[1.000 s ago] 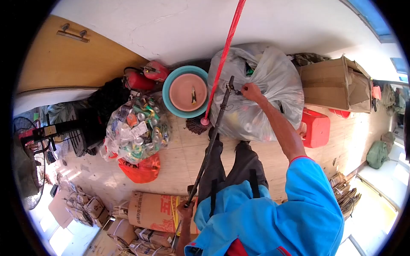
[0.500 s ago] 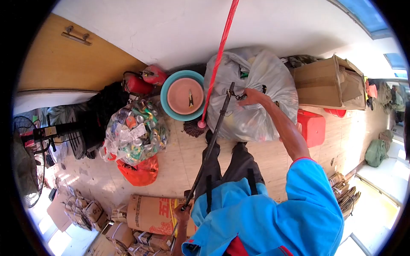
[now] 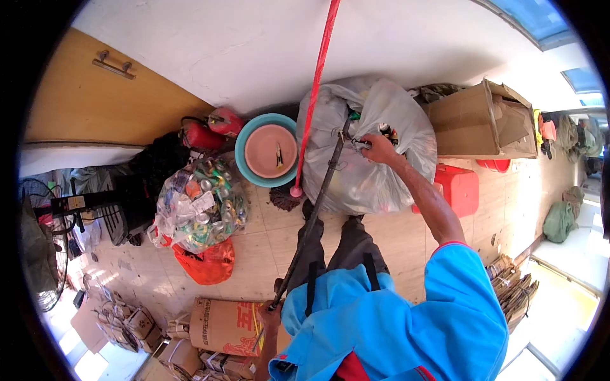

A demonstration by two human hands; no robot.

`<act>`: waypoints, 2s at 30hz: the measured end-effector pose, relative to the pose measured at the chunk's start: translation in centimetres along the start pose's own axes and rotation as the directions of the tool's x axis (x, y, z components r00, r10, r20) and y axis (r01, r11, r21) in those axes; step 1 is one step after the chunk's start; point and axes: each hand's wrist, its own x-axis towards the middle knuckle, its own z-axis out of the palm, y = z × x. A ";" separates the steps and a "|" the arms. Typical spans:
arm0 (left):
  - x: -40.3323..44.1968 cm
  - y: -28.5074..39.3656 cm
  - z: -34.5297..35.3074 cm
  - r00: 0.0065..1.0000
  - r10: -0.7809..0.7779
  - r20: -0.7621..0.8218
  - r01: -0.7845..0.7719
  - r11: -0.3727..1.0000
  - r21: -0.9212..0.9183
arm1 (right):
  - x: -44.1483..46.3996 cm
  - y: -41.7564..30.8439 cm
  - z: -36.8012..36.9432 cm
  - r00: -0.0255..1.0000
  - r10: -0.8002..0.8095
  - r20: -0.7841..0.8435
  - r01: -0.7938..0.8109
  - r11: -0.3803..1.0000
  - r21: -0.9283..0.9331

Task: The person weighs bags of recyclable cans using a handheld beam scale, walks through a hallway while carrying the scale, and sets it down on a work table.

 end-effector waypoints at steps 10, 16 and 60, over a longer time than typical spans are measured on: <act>-0.1 0.7 0.2 0.999 -0.015 0.036 0.014 0.999 0.044 | 1.5 1.9 -1.8 0.992 0.031 0.121 -0.032 0.999 0.005; -1.4 -0.5 -0.5 0.999 -0.030 0.023 0.030 0.999 0.036 | 1.3 2.1 -1.1 0.969 0.084 0.233 -0.138 0.964 0.227; -0.6 23.7 -12.4 0.791 0.548 -0.273 -0.525 0.836 0.157 | -20.3 -11.6 -20.5 0.967 -0.058 -0.248 0.238 0.552 0.799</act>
